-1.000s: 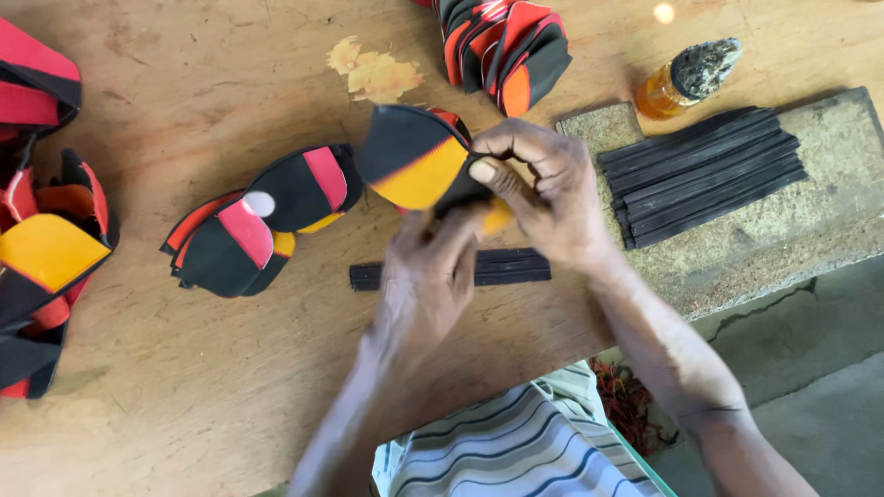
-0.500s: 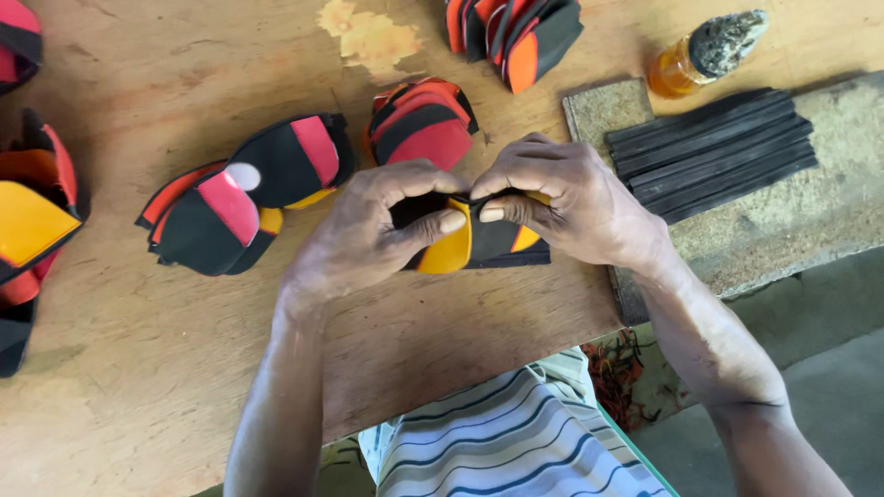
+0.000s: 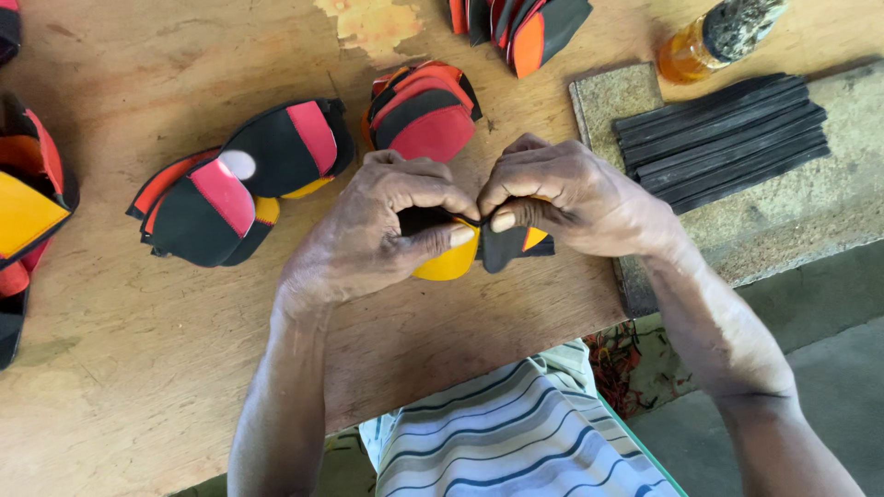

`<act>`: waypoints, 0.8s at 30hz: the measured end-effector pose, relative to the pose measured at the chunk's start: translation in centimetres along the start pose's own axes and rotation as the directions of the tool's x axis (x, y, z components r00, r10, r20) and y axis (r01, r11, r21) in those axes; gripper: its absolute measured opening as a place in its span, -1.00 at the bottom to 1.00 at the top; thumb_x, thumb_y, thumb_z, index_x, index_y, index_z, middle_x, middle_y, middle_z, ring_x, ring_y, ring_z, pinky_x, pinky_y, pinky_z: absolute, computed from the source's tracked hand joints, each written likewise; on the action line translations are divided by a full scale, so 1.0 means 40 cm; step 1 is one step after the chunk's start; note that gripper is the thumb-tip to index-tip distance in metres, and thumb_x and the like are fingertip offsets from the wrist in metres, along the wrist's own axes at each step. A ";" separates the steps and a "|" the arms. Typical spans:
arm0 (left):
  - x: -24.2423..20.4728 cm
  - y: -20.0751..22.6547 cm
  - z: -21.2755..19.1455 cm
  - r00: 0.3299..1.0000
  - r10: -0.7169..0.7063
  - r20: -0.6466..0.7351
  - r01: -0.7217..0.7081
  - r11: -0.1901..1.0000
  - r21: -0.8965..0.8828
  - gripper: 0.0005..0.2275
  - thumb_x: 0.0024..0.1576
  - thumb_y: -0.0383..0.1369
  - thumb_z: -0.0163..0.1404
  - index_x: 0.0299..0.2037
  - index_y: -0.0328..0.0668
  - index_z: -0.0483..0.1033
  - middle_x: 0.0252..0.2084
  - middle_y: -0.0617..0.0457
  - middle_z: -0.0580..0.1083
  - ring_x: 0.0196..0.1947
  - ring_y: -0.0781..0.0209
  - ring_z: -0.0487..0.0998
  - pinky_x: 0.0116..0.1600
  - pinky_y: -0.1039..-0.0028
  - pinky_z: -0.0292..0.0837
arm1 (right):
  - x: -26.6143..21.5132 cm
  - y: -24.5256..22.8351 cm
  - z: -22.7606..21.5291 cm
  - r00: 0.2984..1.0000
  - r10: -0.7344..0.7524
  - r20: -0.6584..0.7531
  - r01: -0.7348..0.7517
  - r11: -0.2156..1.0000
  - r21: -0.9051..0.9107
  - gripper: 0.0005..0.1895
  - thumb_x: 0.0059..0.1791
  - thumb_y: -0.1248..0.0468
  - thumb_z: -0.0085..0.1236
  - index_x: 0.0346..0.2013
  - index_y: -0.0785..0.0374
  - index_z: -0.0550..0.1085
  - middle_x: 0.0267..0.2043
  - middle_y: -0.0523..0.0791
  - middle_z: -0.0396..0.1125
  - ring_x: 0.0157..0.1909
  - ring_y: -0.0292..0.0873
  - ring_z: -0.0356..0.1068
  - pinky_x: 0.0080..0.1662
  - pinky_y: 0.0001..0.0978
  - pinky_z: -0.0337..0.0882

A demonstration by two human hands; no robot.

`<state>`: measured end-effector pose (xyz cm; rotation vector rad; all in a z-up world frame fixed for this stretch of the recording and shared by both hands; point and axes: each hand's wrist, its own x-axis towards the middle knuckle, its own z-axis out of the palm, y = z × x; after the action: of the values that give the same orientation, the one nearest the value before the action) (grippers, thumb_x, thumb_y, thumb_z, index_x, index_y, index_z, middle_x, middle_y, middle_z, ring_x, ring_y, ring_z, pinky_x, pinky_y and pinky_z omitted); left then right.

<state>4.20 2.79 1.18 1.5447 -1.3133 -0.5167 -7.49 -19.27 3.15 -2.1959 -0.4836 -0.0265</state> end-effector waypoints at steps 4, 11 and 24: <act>-0.003 0.015 -0.008 1.000 0.015 0.019 -0.016 0.996 0.084 -0.86 0.08 -0.35 0.23 -0.21 -0.15 0.62 -0.33 0.13 0.55 -0.25 0.19 0.54 0.12 0.30 0.22 | 0.007 -0.001 -0.004 0.997 -0.078 0.009 0.078 0.997 -0.004 -0.83 -0.06 0.41 0.30 -0.21 0.31 0.51 -0.27 -0.11 0.46 -0.20 -0.04 0.46 0.06 -0.16 0.38; -0.006 0.025 0.008 0.993 -0.113 -0.047 0.120 0.970 0.212 -0.91 0.09 -0.39 0.17 -0.25 -0.16 0.62 -0.36 0.11 0.56 -0.32 0.21 0.53 0.21 0.20 0.13 | 0.003 -0.025 0.018 0.996 -0.039 -0.076 0.022 0.977 -0.213 -0.77 -0.07 0.38 0.35 -0.18 0.33 0.49 -0.26 -0.07 0.46 -0.18 0.01 0.46 0.05 -0.14 0.37; -0.004 0.026 0.039 0.990 0.054 -0.127 -0.002 0.924 0.382 -0.94 0.13 -0.45 0.13 -0.25 -0.14 0.53 -0.27 0.08 0.47 -0.13 0.13 0.48 0.20 0.14 0.13 | -0.010 -0.025 0.036 0.988 0.040 -0.151 -0.074 0.971 -0.226 -0.82 -0.03 0.34 0.34 -0.21 0.32 0.50 -0.26 -0.06 0.48 -0.17 0.04 0.46 -0.07 -0.13 0.43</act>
<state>2.37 2.38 1.42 1.8395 -1.3832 -0.1350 -8.43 -17.73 2.93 -2.4141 -0.3483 -0.2211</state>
